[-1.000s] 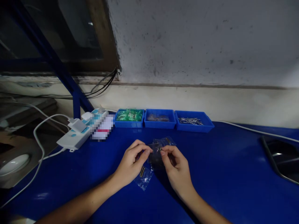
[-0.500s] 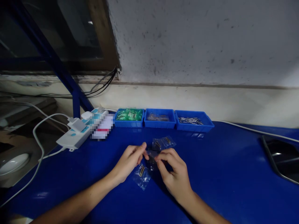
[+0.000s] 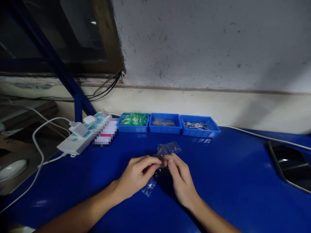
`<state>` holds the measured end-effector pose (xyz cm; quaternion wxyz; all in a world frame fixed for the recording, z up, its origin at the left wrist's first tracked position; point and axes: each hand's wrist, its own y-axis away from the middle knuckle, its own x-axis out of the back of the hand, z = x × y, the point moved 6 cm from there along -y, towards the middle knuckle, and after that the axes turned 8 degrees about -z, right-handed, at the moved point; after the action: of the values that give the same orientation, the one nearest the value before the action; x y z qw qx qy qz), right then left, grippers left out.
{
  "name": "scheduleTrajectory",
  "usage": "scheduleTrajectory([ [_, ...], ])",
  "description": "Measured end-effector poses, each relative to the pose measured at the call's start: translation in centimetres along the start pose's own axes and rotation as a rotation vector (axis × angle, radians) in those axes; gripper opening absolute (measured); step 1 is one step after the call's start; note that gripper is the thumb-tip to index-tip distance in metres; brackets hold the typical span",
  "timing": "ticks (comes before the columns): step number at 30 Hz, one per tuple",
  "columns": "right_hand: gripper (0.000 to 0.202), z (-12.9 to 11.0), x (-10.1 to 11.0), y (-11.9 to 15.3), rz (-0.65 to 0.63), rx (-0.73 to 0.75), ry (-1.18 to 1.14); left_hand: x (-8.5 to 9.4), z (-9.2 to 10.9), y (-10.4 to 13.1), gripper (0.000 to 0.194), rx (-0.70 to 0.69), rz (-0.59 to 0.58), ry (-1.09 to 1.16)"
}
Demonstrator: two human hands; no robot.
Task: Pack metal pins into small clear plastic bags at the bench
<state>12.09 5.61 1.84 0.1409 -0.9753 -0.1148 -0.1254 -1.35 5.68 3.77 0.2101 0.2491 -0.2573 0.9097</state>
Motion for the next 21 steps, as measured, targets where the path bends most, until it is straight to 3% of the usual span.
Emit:
scheduleTrajectory([
  [3,0.029,0.8,0.0,0.1,0.031,-0.079,-0.001,-0.4,-0.3,-0.1,0.018,0.062,-0.063,-0.018],
  [7,0.021,1.1,0.4,0.3,0.117,-0.030,0.124,-0.6,-0.6,-0.1,0.017,0.156,-0.126,-0.025],
  [14,0.022,-0.3,0.3,0.5,0.105,0.114,0.271,0.1,-3.3,-0.1,0.046,0.394,0.024,0.359],
  [18,0.019,-0.8,-0.1,0.5,0.063,0.168,0.246,-0.5,-4.1,-0.3,0.029,0.459,-0.014,0.554],
  [21,0.018,-0.7,-0.1,0.4,0.028,0.152,0.179,0.0,-3.8,-0.5,0.024,0.429,0.037,0.519],
])
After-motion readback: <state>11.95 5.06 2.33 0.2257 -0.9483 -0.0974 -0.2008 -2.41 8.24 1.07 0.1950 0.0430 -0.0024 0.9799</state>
